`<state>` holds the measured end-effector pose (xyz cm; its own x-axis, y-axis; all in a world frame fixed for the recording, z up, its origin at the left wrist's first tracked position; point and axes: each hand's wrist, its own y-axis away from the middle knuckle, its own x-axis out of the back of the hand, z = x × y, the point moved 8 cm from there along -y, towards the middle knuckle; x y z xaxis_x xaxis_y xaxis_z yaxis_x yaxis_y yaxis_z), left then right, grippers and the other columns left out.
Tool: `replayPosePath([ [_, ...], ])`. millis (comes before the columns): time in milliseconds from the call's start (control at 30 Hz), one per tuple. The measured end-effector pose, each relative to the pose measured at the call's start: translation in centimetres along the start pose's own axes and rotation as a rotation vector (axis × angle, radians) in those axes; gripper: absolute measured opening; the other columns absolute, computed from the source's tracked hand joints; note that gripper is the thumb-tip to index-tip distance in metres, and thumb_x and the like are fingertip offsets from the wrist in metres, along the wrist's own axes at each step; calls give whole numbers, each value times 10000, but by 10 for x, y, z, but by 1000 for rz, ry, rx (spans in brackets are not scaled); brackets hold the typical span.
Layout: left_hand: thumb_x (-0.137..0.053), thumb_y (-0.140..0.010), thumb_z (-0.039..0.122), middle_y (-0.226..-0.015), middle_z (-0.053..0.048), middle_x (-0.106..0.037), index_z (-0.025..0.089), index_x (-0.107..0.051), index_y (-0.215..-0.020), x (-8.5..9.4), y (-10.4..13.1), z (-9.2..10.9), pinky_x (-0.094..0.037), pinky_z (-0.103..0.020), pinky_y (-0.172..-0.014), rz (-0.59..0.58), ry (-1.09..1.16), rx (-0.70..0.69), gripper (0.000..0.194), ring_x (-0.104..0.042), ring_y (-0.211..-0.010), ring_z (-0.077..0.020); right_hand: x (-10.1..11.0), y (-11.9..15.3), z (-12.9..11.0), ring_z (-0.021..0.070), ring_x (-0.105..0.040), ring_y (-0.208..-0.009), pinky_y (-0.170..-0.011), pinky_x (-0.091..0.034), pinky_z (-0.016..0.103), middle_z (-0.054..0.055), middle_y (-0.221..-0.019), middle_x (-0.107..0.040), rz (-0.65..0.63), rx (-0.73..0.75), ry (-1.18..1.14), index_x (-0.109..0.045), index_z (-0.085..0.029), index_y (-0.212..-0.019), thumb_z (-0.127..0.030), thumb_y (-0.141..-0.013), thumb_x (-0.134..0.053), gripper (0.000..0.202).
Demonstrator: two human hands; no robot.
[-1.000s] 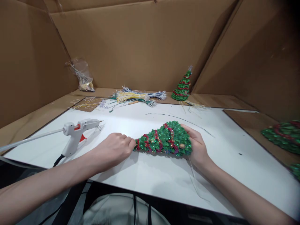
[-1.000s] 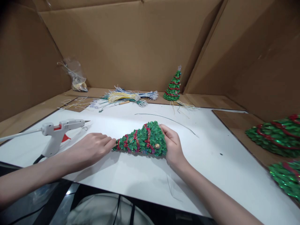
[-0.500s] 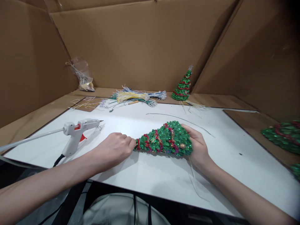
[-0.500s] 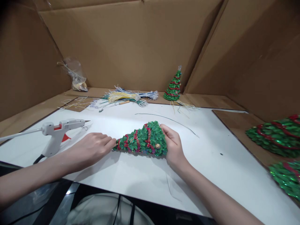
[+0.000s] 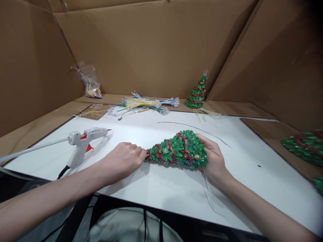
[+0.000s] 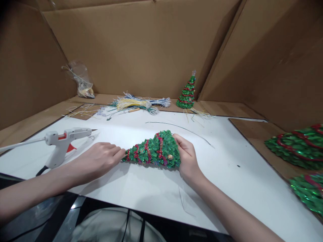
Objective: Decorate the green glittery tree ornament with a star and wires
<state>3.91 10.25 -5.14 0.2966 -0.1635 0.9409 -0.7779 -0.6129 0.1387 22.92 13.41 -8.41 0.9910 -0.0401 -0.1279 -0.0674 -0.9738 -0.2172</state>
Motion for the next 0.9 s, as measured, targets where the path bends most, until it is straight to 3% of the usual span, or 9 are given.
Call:
replayPosePath([
  [900, -462, -813, 0, -756, -63, -645, 131, -554, -837, 1, 1, 0, -419, -317, -539, -17, 2, 10, 162, -601, -616, -220, 1, 3, 3, 113, -428, -497, -415, -301, 238, -15, -597, -465, 13, -43, -10, -553, -186, -662, -231, -735, -584, 92],
])
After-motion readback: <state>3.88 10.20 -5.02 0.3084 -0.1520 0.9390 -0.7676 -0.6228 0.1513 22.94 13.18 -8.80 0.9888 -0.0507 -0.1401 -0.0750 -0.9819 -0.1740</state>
